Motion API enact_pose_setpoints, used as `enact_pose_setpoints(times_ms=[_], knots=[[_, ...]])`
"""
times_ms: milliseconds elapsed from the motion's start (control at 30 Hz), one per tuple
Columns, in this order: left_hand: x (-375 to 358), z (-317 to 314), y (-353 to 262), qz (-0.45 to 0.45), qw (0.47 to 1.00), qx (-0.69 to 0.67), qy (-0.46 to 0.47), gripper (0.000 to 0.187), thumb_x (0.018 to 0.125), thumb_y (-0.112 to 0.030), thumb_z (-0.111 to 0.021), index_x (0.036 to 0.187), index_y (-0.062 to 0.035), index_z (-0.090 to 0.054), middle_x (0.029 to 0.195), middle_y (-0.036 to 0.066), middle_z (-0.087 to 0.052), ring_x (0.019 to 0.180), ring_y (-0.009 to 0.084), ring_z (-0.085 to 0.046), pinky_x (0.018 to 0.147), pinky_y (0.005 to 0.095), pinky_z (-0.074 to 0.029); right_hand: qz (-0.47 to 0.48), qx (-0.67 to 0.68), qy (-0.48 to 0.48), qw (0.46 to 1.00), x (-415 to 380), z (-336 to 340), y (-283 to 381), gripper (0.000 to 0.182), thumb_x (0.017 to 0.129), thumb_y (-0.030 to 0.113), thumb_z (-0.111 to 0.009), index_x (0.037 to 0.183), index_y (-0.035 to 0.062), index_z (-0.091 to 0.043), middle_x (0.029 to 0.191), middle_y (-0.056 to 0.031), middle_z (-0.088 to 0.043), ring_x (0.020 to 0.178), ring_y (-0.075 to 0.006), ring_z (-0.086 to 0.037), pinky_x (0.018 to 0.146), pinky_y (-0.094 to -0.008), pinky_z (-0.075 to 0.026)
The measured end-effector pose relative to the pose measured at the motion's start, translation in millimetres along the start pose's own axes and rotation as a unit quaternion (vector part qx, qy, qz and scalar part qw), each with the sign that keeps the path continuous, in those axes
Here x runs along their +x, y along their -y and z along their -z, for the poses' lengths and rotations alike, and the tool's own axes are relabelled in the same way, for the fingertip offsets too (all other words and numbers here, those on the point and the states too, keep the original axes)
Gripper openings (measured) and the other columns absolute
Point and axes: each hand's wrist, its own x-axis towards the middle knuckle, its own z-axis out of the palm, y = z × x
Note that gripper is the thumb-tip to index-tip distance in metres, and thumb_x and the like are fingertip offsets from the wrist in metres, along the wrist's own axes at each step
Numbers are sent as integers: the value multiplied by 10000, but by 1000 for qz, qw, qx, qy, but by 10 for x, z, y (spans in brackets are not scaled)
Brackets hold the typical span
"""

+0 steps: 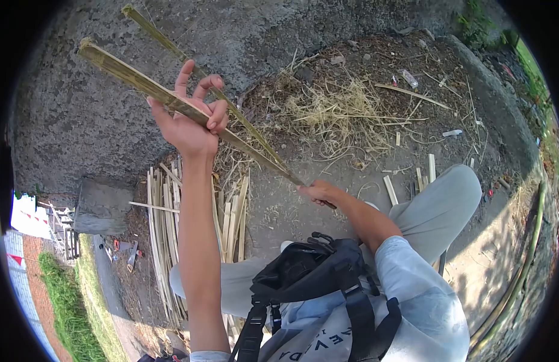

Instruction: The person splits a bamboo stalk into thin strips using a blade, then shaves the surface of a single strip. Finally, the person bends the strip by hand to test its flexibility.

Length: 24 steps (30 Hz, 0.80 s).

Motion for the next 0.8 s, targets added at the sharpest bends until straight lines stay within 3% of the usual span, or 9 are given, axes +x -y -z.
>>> enact_pose_setpoints(times_ms=[33,100,200,233,367,467,700,800], knots=[[4,17,2,-14,999,32,11,741,947,-637,-380,1427,-77,-306,1053,206,-542,412,91,-348,363,232,-248,-16,17,-8,1000,-17,-13,34,642,872,571,-616,742,-56,-668,691,-171,-675,556,-251,-664,516,-370,-533],[-1,-10,-8,-41,994,95,31,707,968,-578,-453,1426,-63,-298,1058,181,-554,420,76,-348,365,232,-247,-20,-97,-75,992,-30,-115,117,569,884,473,-621,819,-90,-674,779,-218,-692,655,-314,-695,604,-417,-557],[-19,-235,1,-16,965,253,-64,592,990,-331,-556,1431,-53,-277,1054,149,-572,425,55,-349,368,226,-257,0,-196,-165,967,-111,-145,140,449,879,347,-608,938,-91,-688,920,-269,-692,836,-386,-700,759,-450,-564],[-24,-298,0,-9,964,250,-90,547,954,-72,-529,1434,-56,-266,1039,131,-579,438,50,-356,383,222,-282,10,-219,-191,957,-148,-155,111,415,874,308,-600,977,-83,-694,969,-283,-689,902,-406,-695,814,-455,-562],[-33,-383,44,-2,949,295,-107,644,829,66,-397,1442,-80,-262,1041,124,-574,469,56,-380,413,228,-325,-28,-253,-192,948,-136,-130,97,335,839,248,-601,1003,-19,-718,1064,-257,-683,1028,-400,-664,897,-464,-538],[-51,-318,26,5,931,342,-127,672,826,34,-499,1456,-82,-295,994,55,-613,579,85,-533,537,268,-465,-16,-299,-192,934,-185,-134,154,323,822,217,-596,1007,-17,-719,1077,-248,-685,1024,-401,-667,894,-465,-543],[-100,-405,79,10,928,352,-124,546,834,9,-515,1339,-52,-317,942,65,-592,674,124,-545,589,295,-468,26,-426,-186,885,-162,150,298,284,837,157,-559,1016,15,-729,1082,-212,-697,1042,-361,-673,895,-443,-549],[-59,-432,103,-28,931,339,-131,535,842,-3,-510,1334,-51,-304,925,64,-588,635,127,-534,564,293,-458,31,-423,-190,886,-186,193,318,279,823,144,-562,994,2,-730,1058,-214,-701,1013,-366,-682,871,-449,-556]])
